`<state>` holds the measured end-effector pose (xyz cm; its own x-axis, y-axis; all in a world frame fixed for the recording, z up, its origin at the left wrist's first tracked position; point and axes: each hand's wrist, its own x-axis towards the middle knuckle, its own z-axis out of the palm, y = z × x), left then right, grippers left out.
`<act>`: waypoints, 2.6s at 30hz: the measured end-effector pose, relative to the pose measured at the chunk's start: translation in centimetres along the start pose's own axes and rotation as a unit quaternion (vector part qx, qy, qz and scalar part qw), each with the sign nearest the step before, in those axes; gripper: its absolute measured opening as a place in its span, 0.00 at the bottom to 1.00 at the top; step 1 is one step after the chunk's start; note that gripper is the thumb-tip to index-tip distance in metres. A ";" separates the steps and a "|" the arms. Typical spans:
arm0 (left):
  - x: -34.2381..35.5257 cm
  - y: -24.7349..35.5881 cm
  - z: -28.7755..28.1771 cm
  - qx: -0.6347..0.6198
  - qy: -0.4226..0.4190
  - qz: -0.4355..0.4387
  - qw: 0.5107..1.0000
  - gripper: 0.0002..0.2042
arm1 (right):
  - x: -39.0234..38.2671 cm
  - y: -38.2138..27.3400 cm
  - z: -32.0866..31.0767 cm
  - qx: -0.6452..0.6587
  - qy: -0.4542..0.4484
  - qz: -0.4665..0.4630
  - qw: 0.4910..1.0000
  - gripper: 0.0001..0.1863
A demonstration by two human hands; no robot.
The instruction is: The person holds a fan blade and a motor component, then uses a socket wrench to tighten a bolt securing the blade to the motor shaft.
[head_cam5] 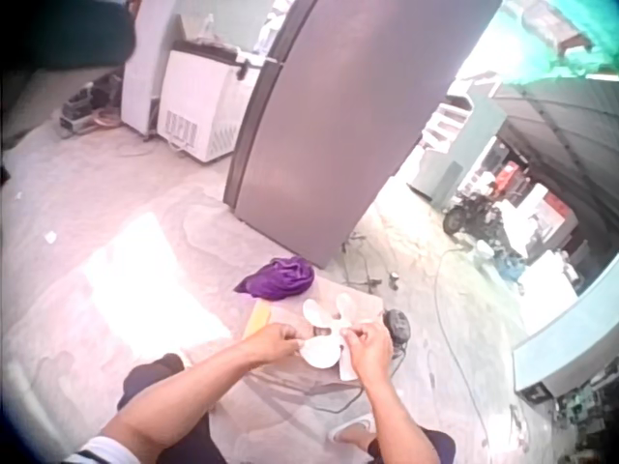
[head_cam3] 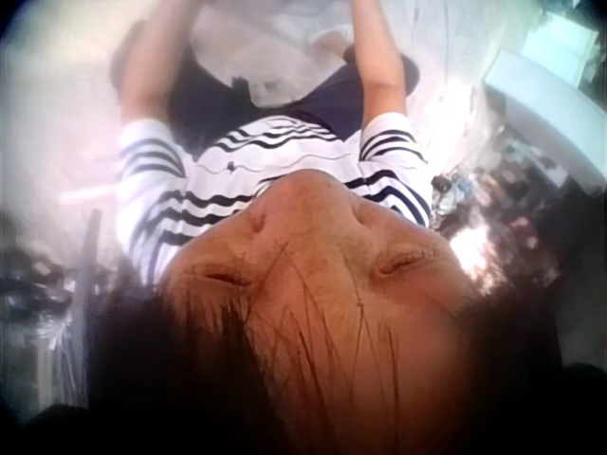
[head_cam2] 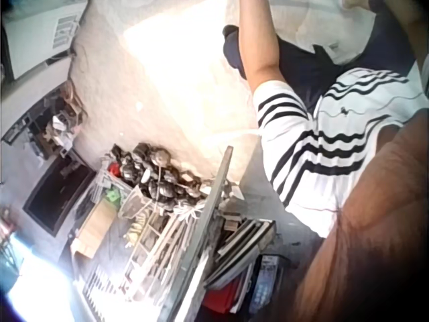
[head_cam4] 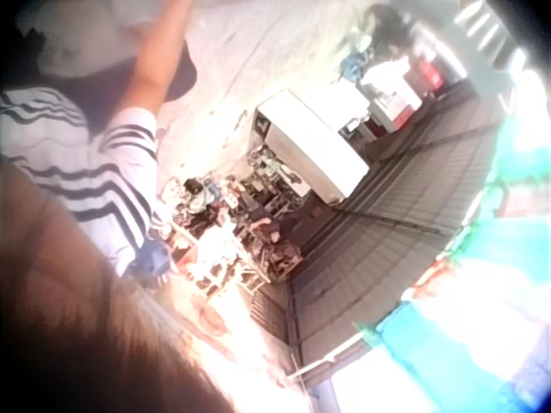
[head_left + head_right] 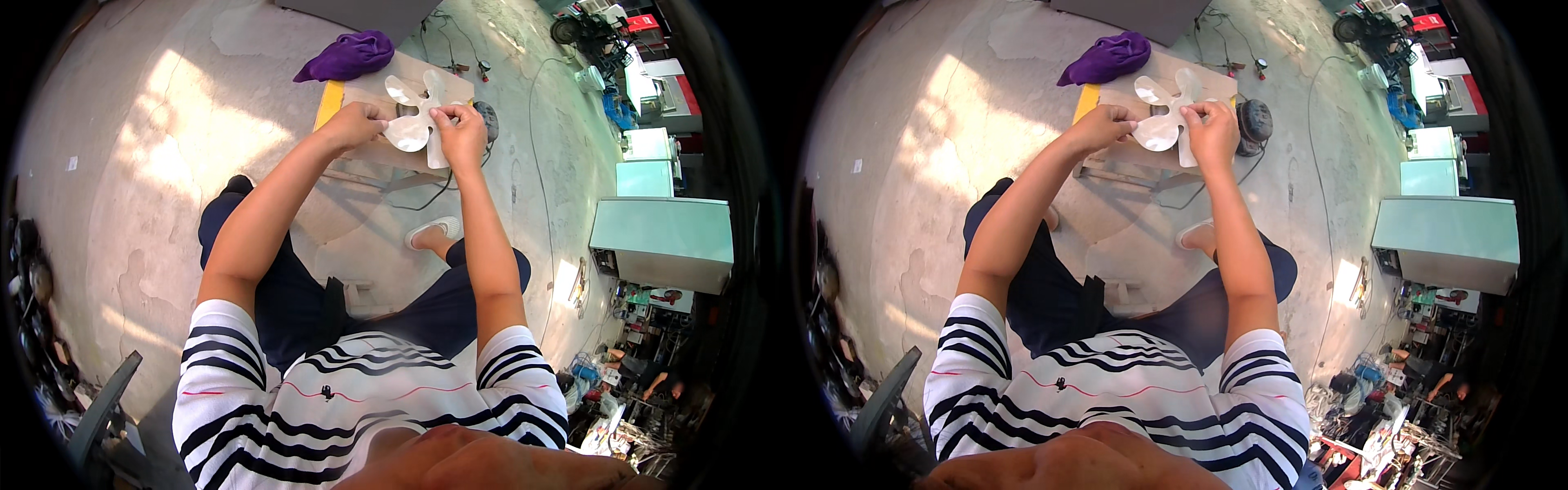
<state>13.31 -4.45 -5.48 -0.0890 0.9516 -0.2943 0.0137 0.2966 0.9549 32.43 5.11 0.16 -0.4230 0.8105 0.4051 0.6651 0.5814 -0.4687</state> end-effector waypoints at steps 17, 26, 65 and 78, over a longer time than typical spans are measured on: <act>0.2 -0.1 -0.2 -0.040 0.001 -0.024 0.999 0.12 | 1.2 2.2 -0.3 0.061 -0.067 -0.109 0.990 0.07; -0.3 0.1 0.0 0.381 0.157 0.188 0.891 0.22 | 1.4 2.8 -3.3 0.041 -0.066 0.026 0.997 0.12; -1.1 7.0 4.3 0.069 0.076 0.270 0.957 0.44 | 0.9 5.6 -2.3 0.377 -0.170 0.070 0.908 0.10; -1.2 8.2 6.7 -0.025 0.094 0.186 0.978 0.42 | 0.7 6.3 -3.4 0.526 -0.237 0.154 0.802 0.22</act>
<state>20.21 -2.59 2.44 -0.2692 0.9596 0.0818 0.0311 -0.0762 0.9966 38.41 9.07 0.18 -0.6904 0.7187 -0.0829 0.0000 -0.1146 -0.9934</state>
